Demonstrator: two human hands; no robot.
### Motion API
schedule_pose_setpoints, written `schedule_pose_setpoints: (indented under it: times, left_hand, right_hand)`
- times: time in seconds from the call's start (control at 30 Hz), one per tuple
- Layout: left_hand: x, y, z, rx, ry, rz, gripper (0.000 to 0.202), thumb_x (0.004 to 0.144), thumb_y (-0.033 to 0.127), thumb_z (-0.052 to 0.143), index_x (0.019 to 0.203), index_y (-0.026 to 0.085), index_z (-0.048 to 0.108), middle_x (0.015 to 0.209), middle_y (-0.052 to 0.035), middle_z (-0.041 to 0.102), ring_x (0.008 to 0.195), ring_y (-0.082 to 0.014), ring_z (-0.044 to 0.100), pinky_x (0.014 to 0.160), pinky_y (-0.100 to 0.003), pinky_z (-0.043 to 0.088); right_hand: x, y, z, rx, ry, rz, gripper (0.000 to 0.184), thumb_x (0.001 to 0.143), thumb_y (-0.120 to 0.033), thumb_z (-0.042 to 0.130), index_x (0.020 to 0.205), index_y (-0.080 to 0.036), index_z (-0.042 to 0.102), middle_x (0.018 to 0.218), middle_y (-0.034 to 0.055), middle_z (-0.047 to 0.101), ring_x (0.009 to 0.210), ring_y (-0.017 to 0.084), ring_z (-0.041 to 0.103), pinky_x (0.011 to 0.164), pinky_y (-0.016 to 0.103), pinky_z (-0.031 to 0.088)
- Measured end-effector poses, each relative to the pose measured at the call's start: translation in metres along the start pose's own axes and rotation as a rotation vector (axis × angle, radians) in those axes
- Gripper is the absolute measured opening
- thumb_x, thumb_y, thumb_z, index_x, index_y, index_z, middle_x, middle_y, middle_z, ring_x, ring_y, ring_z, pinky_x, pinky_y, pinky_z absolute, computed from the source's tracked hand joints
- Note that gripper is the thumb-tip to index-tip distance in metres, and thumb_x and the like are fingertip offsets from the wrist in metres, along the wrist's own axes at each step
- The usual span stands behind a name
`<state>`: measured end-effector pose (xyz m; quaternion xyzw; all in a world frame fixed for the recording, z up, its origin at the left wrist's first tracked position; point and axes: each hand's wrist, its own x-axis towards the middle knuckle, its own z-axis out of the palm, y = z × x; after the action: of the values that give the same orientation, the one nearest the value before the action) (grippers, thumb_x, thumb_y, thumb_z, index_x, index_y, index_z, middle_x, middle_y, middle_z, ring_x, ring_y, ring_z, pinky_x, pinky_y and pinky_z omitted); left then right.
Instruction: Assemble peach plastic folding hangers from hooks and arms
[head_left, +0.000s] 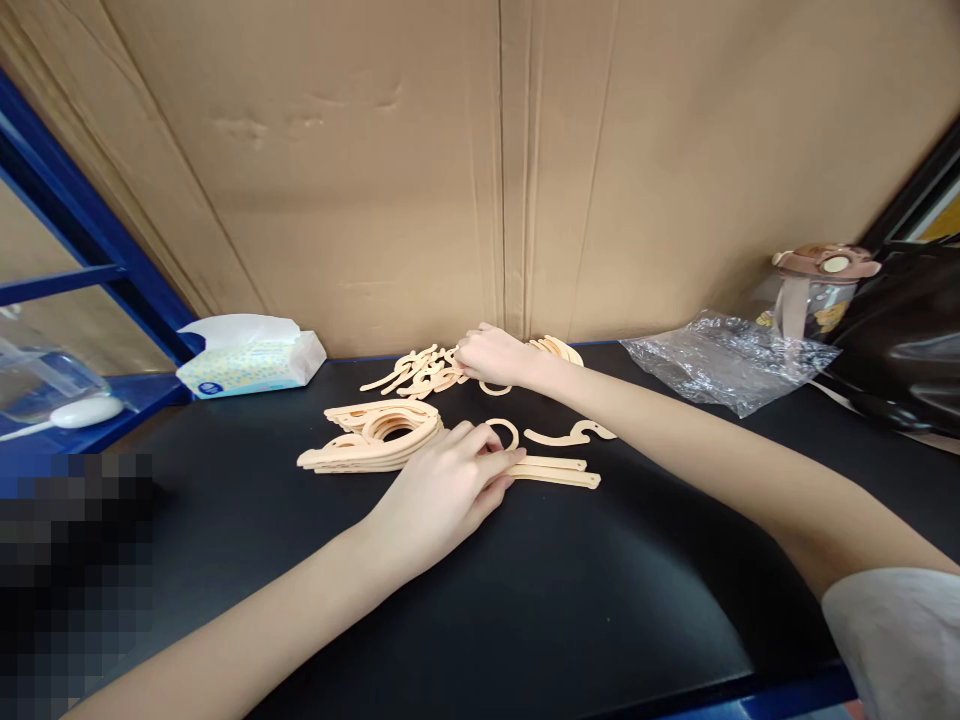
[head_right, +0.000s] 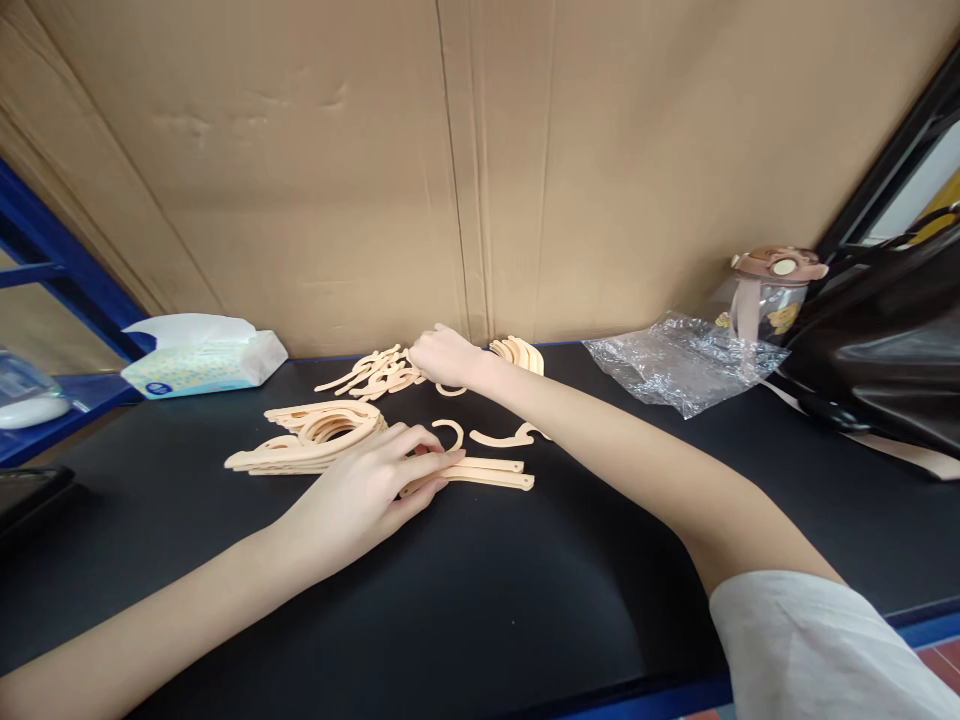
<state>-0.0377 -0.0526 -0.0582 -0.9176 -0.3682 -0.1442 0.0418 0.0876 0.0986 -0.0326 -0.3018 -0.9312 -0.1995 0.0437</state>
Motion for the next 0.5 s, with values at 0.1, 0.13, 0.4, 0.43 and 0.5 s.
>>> schedule_pose_setpoints:
  times: [0.1, 0.13, 0.4, 0.43, 0.5]
  left_hand:
    - [0.0, 0.001, -0.001, -0.004, -0.008, -0.001, 0.028, 0.094, 0.02, 0.045, 0.116, 0.024, 0.061, 0.095, -0.0038, 0.058, 0.084, -0.0187, 0.053, 0.075, -0.033, 0.044]
    - [0.0, 0.001, -0.001, -0.005, -0.007, -0.002, 0.028, 0.094, 0.02, 0.045, 0.116, 0.024, 0.062, 0.095, -0.0039, 0.059, 0.084, -0.0188, 0.053, 0.075, -0.033, 0.044]
    - [-0.001, 0.001, 0.001, -0.009, -0.01, -0.003, 0.028, 0.093, 0.021, 0.047, 0.116, 0.025, 0.062, 0.097, -0.0036, 0.058, 0.085, -0.0185, 0.052, 0.075, -0.033, 0.044]
    - [-0.001, 0.0, 0.001, -0.008, -0.011, -0.004, 0.027, 0.093, 0.021, 0.047, 0.116, 0.025, 0.062, 0.097, -0.0035, 0.058, 0.085, -0.0184, 0.052, 0.075, -0.033, 0.044]
    - [-0.001, 0.0, 0.001, -0.011, -0.016, -0.006, 0.027, 0.093, 0.021, 0.047, 0.115, 0.025, 0.062, 0.097, -0.0033, 0.058, 0.085, -0.0183, 0.052, 0.076, -0.033, 0.044]
  right_hand:
    - [-0.004, 0.001, -0.006, 0.0, 0.031, -0.036, 0.026, 0.091, -0.013, 0.042, 0.085, -0.01, 0.066, 0.09, 0.0124, 0.069, 0.085, 0.02, 0.06, 0.074, 0.031, 0.03]
    - [-0.006, 0.002, -0.009, -0.002, 0.043, -0.043, 0.026, 0.092, -0.014, 0.04, 0.086, -0.01, 0.066, 0.091, 0.0121, 0.068, 0.086, 0.02, 0.059, 0.075, 0.031, 0.03]
    - [-0.063, 0.025, -0.035, 0.115, 0.207, 0.021, 0.024, 0.096, -0.022, 0.042, 0.091, -0.013, 0.064, 0.093, 0.0068, 0.067, 0.088, 0.019, 0.056, 0.081, 0.032, 0.031]
    - [-0.077, 0.027, -0.038, 0.178, 0.222, 0.039, 0.023, 0.095, -0.023, 0.043, 0.09, -0.014, 0.064, 0.093, 0.0055, 0.067, 0.086, 0.018, 0.056, 0.081, 0.031, 0.032]
    - [-0.105, 0.029, -0.043, 0.301, 0.215, 0.076, 0.022, 0.094, -0.029, 0.046, 0.089, -0.016, 0.064, 0.09, 0.004, 0.067, 0.082, 0.016, 0.057, 0.082, 0.03, 0.034]
